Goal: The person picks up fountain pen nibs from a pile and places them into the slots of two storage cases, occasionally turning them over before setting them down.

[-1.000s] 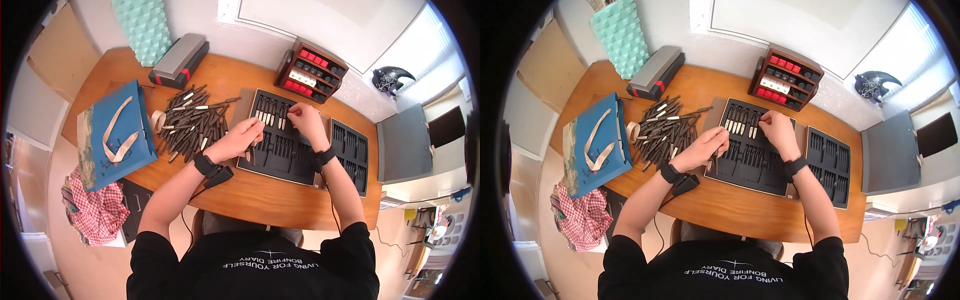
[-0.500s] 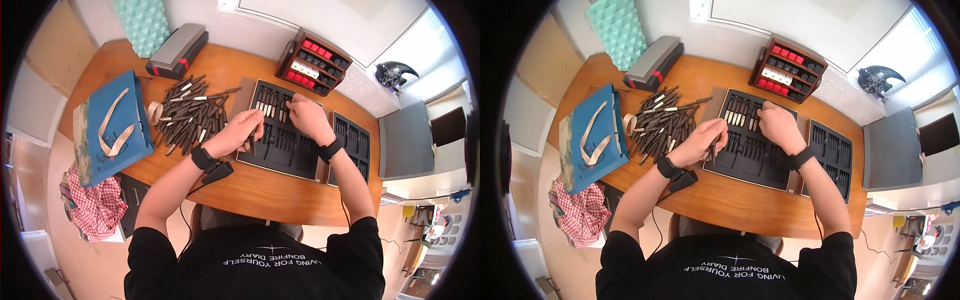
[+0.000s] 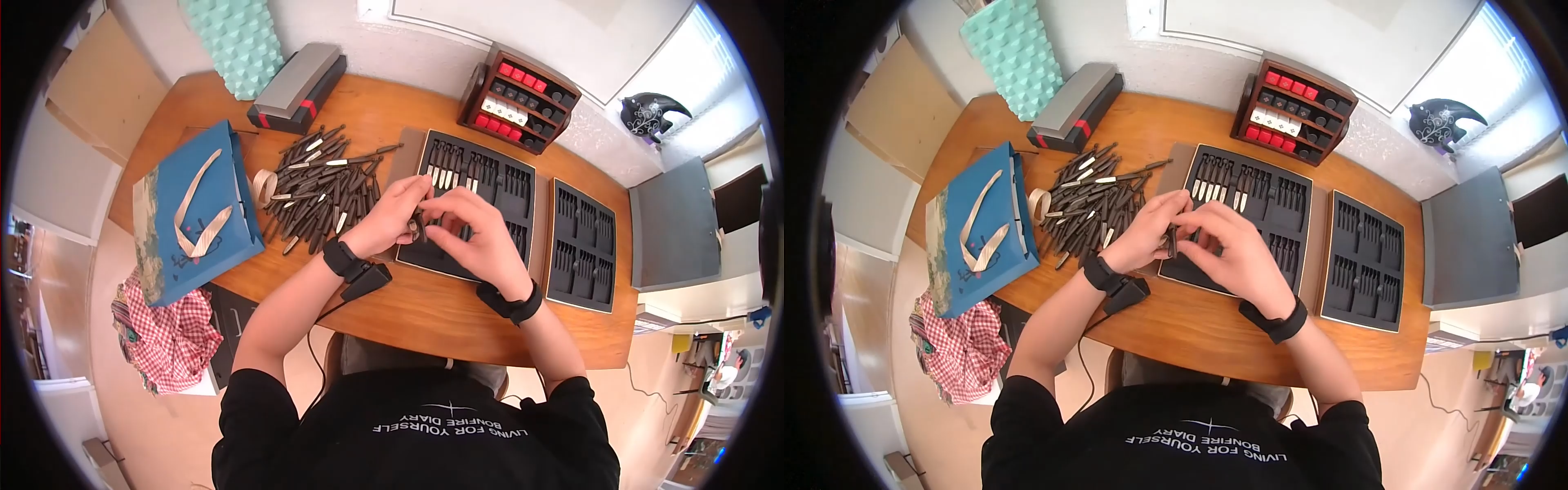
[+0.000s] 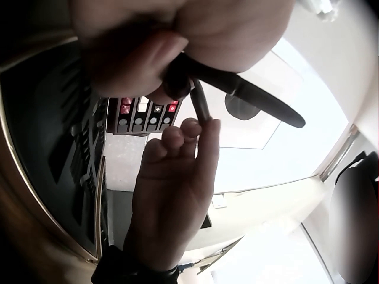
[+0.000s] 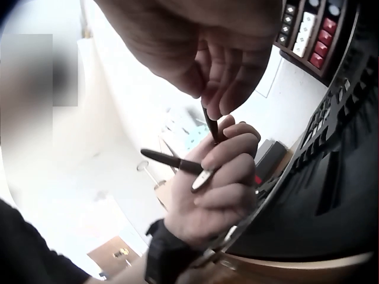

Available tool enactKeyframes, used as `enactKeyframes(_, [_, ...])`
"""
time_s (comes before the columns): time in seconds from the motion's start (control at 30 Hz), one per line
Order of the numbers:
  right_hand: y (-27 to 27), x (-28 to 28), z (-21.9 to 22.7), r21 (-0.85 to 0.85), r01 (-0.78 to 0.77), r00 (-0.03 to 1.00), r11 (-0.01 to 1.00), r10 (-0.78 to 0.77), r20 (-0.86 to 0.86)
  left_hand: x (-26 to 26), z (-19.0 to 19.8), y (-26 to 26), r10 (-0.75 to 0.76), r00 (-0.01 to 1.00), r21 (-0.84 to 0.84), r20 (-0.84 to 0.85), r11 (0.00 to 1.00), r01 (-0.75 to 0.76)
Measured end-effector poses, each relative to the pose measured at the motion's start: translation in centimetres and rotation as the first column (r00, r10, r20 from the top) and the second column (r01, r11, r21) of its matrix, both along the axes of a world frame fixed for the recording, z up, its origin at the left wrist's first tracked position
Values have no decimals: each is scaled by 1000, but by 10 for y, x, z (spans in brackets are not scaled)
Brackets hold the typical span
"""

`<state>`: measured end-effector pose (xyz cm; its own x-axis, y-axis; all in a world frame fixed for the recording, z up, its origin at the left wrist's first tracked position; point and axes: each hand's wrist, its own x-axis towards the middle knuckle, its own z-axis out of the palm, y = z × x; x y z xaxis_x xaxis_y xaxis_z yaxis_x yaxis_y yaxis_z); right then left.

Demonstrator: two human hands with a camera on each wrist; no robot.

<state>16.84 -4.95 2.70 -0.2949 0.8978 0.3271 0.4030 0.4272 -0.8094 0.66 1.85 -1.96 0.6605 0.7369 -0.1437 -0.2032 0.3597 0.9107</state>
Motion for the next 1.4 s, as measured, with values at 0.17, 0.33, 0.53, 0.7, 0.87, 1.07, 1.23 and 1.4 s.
enactKeyframes(0.17, [1,-3,-8,178,-20,988,984,-8,155,1,-3,-2,-17,1000,-29,-20,999,16])
enactKeyframes(0.33, [1,3,-11,110,173,983,979,-164,-81,-1,-1,-2,-38,999,-39,-3,999,38])
enactKeyframes(0.53, [12,25,-18,-378,113,800,919,-310,-514,-3,-2,4,-63,988,-64,139,995,73])
enactKeyframes(0.7, [7,36,-19,-499,-37,926,866,-158,-344,1,-7,6,-3,1000,7,24,1000,3])
enactKeyframes(0.87, [7,38,-15,-481,5,928,877,-182,-324,4,-12,5,3,1000,29,9,1000,-3])
enactKeyframes(1.07, [-5,18,4,124,119,913,985,-158,376,6,-8,2,16,996,133,-91,991,-4])
enactKeyframes(1.23, [4,16,1,432,35,865,901,-244,439,8,-7,-2,44,988,173,-148,985,-18])
enactKeyframes(1.4, [39,66,-20,-292,335,934,896,-357,-23,6,-9,4,74,993,157,-87,986,-60])
